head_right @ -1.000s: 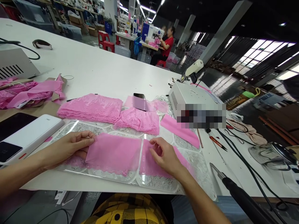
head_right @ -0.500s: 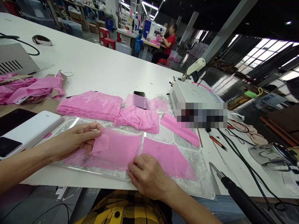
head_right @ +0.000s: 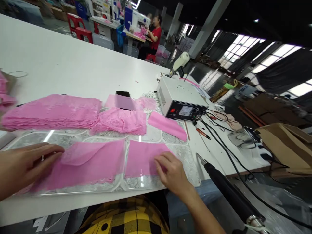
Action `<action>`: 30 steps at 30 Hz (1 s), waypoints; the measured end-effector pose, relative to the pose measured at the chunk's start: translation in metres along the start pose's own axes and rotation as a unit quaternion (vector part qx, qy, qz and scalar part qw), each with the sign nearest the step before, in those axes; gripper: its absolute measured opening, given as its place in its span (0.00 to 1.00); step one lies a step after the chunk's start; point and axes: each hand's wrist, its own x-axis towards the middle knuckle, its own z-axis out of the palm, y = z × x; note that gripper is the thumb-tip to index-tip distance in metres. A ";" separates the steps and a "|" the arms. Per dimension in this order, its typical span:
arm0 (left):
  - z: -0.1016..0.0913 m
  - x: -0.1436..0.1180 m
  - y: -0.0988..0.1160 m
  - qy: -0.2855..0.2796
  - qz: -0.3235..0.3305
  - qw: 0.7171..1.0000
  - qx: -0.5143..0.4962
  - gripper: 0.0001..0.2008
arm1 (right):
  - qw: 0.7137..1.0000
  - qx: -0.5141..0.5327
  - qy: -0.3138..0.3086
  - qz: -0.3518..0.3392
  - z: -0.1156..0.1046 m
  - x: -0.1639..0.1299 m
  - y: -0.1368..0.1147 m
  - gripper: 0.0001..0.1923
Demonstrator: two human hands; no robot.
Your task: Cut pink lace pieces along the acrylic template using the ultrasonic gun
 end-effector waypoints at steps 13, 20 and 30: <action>0.110 0.071 0.130 -0.305 0.412 0.859 0.003 0.22 | 0.986 0.004 0.057 0.157 -0.038 -0.049 0.031 0.09; 0.124 0.073 0.132 -0.302 0.446 0.841 0.045 0.27 | 0.987 -0.070 0.047 0.136 -0.019 -0.036 0.038 0.11; 0.078 0.090 0.188 -0.398 0.249 0.859 -0.203 0.16 | 0.961 -0.071 0.176 0.203 -0.025 -0.085 0.062 0.10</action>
